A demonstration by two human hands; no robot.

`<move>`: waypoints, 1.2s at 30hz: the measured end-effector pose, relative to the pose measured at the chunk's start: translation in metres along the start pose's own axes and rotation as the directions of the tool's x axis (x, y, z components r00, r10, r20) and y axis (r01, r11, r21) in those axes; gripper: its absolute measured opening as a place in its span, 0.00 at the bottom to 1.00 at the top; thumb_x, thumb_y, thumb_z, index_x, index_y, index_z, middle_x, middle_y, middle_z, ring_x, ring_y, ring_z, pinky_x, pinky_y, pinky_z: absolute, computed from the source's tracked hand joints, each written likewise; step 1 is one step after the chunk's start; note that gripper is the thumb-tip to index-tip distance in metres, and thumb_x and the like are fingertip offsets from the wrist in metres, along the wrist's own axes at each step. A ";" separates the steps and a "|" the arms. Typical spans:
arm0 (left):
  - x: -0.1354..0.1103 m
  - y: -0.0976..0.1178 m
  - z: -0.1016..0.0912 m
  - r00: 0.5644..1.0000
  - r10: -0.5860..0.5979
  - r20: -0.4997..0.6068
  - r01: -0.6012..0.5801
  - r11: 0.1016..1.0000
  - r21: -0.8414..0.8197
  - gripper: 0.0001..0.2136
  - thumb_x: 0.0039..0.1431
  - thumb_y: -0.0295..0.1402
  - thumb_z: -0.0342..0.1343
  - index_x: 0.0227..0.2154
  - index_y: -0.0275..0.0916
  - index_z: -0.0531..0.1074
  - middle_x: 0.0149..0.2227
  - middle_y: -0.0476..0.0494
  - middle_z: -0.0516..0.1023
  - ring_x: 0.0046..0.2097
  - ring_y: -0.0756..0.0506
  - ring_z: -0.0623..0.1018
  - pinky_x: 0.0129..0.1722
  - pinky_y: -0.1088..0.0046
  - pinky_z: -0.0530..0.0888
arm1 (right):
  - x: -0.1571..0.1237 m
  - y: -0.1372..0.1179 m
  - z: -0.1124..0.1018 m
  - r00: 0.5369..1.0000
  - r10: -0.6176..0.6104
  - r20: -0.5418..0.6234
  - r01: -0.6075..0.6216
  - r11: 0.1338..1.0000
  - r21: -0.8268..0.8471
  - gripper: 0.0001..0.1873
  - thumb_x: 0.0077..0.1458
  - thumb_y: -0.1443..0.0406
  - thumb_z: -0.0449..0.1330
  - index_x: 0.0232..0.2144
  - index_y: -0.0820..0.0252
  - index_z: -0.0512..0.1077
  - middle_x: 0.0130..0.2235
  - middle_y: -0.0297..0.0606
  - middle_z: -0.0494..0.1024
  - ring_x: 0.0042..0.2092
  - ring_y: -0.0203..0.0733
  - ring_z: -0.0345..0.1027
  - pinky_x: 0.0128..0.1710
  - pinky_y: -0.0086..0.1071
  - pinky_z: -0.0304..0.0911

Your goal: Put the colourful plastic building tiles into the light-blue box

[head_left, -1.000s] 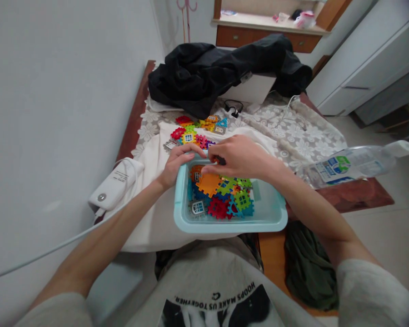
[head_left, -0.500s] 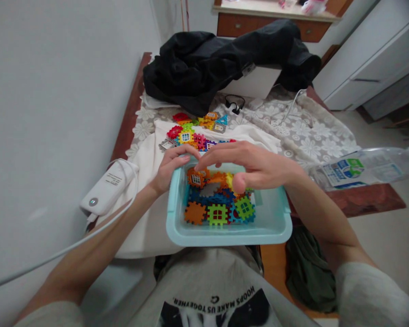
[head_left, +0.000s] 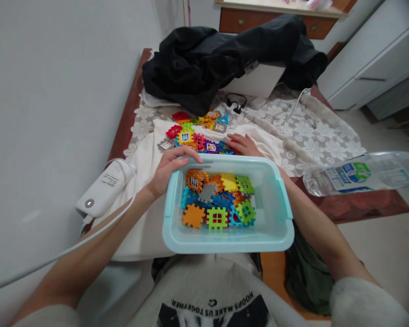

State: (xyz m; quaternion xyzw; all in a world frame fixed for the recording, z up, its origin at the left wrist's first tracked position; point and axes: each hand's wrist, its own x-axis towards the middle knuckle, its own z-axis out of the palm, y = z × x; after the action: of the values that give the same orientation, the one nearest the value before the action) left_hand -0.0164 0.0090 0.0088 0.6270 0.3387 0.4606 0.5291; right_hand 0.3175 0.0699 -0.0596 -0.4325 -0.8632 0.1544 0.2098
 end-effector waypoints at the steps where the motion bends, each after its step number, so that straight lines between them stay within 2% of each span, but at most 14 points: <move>1: 0.000 0.000 0.000 1.000 -0.006 -0.003 0.006 1.000 0.002 0.11 0.58 0.38 0.60 0.33 0.40 0.86 0.37 0.41 0.84 0.41 0.39 0.79 0.47 0.61 0.75 | 0.001 0.002 0.006 0.999 -0.006 0.039 0.008 0.998 -0.060 0.28 0.73 0.47 0.53 0.68 0.45 0.71 0.73 0.41 0.69 0.76 0.59 0.56 0.77 0.65 0.45; 2: 0.000 0.000 0.000 1.000 -0.013 -0.007 0.013 1.000 0.005 0.11 0.58 0.38 0.60 0.33 0.39 0.86 0.37 0.40 0.84 0.42 0.39 0.79 0.47 0.61 0.75 | 0.002 0.001 0.010 0.998 -0.014 0.063 0.021 0.995 -0.099 0.25 0.72 0.49 0.55 0.66 0.44 0.73 0.72 0.41 0.71 0.76 0.59 0.56 0.77 0.66 0.44; 4: 0.000 -0.001 0.000 1.000 -0.021 -0.013 0.021 1.000 0.009 0.11 0.58 0.38 0.60 0.33 0.39 0.86 0.38 0.40 0.85 0.42 0.38 0.80 0.48 0.60 0.76 | 0.005 -0.003 0.011 0.995 -0.046 0.090 0.056 0.992 -0.113 0.23 0.72 0.52 0.56 0.64 0.44 0.75 0.70 0.40 0.74 0.73 0.59 0.60 0.75 0.62 0.50; 6: 0.000 -0.001 0.000 1.000 -0.017 -0.020 0.018 1.000 0.010 0.12 0.57 0.39 0.60 0.33 0.39 0.86 0.38 0.39 0.85 0.43 0.37 0.80 0.49 0.60 0.76 | 0.006 -0.010 0.008 0.994 -0.065 0.089 0.074 0.992 -0.103 0.22 0.71 0.54 0.56 0.64 0.43 0.74 0.67 0.41 0.76 0.68 0.59 0.66 0.69 0.59 0.60; 9: 0.000 -0.001 0.001 1.000 -0.012 -0.021 0.012 1.000 0.009 0.12 0.57 0.40 0.60 0.33 0.39 0.86 0.38 0.39 0.84 0.43 0.37 0.80 0.50 0.59 0.76 | 0.005 -0.018 0.003 0.997 -0.031 0.069 0.041 0.988 -0.149 0.25 0.69 0.56 0.57 0.66 0.44 0.72 0.63 0.44 0.78 0.62 0.63 0.69 0.62 0.57 0.65; 14: 0.001 -0.001 0.002 1.000 0.006 -0.025 -0.007 1.000 -0.014 0.11 0.57 0.38 0.60 0.33 0.40 0.86 0.37 0.40 0.84 0.43 0.38 0.80 0.49 0.61 0.76 | 0.004 -0.016 0.006 0.998 -0.012 0.058 0.026 0.970 -0.241 0.25 0.70 0.56 0.56 0.66 0.48 0.72 0.65 0.46 0.76 0.61 0.61 0.67 0.59 0.53 0.63; 18: 0.000 -0.005 0.001 0.999 0.027 -0.018 -0.027 0.999 -0.033 0.11 0.58 0.36 0.59 0.34 0.40 0.87 0.37 0.41 0.84 0.43 0.39 0.80 0.50 0.63 0.75 | 0.004 -0.011 0.010 0.999 -0.013 0.041 0.022 0.972 -0.233 0.21 0.73 0.57 0.53 0.61 0.55 0.74 0.60 0.49 0.79 0.59 0.58 0.69 0.56 0.47 0.62; 22: 0.000 -0.006 0.001 0.999 0.031 -0.017 -0.032 0.999 -0.023 0.12 0.58 0.37 0.59 0.35 0.39 0.87 0.37 0.41 0.84 0.43 0.39 0.81 0.50 0.62 0.76 | 0.006 -0.010 0.012 0.999 0.023 0.031 -0.016 0.977 -0.212 0.26 0.72 0.56 0.54 0.68 0.53 0.70 0.62 0.50 0.77 0.60 0.60 0.69 0.57 0.50 0.61; 26: 0.000 -0.003 0.002 1.000 0.025 -0.015 -0.026 0.999 -0.021 0.12 0.58 0.37 0.60 0.34 0.38 0.86 0.36 0.40 0.83 0.43 0.38 0.80 0.48 0.62 0.76 | 0.008 -0.014 0.010 0.997 0.060 0.041 -0.054 0.990 -0.132 0.24 0.69 0.55 0.58 0.63 0.48 0.76 0.61 0.48 0.78 0.59 0.63 0.70 0.59 0.55 0.62; 29: 0.000 -0.001 0.002 0.999 0.034 -0.007 -0.034 0.999 -0.030 0.11 0.58 0.36 0.60 0.34 0.38 0.86 0.36 0.40 0.83 0.42 0.40 0.80 0.47 0.63 0.75 | 0.006 -0.017 0.005 0.998 0.056 0.025 -0.054 0.997 -0.051 0.23 0.69 0.56 0.58 0.64 0.48 0.75 0.60 0.47 0.78 0.57 0.59 0.72 0.57 0.50 0.67; 33: 0.001 0.000 0.002 0.999 0.042 0.005 -0.042 0.999 -0.029 0.11 0.58 0.36 0.60 0.33 0.39 0.86 0.36 0.41 0.84 0.42 0.40 0.80 0.47 0.64 0.74 | 0.000 -0.021 0.000 0.992 0.081 -0.093 -0.074 0.994 0.080 0.25 0.71 0.57 0.59 0.66 0.57 0.73 0.59 0.50 0.75 0.57 0.52 0.72 0.58 0.42 0.68; 36: 0.001 0.000 0.001 0.999 0.049 0.010 -0.049 0.998 -0.025 0.11 0.58 0.36 0.60 0.34 0.38 0.86 0.36 0.42 0.84 0.42 0.41 0.80 0.48 0.65 0.74 | 0.000 -0.021 0.001 0.991 0.089 -0.098 -0.083 0.994 0.068 0.22 0.73 0.57 0.58 0.63 0.62 0.75 0.58 0.50 0.76 0.57 0.49 0.72 0.58 0.40 0.67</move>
State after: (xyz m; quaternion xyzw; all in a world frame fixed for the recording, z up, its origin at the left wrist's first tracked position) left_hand -0.0148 0.0092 0.0091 0.6310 0.3147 0.4742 0.5272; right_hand 0.3025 0.0571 -0.0513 -0.4696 -0.8267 0.1684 0.2601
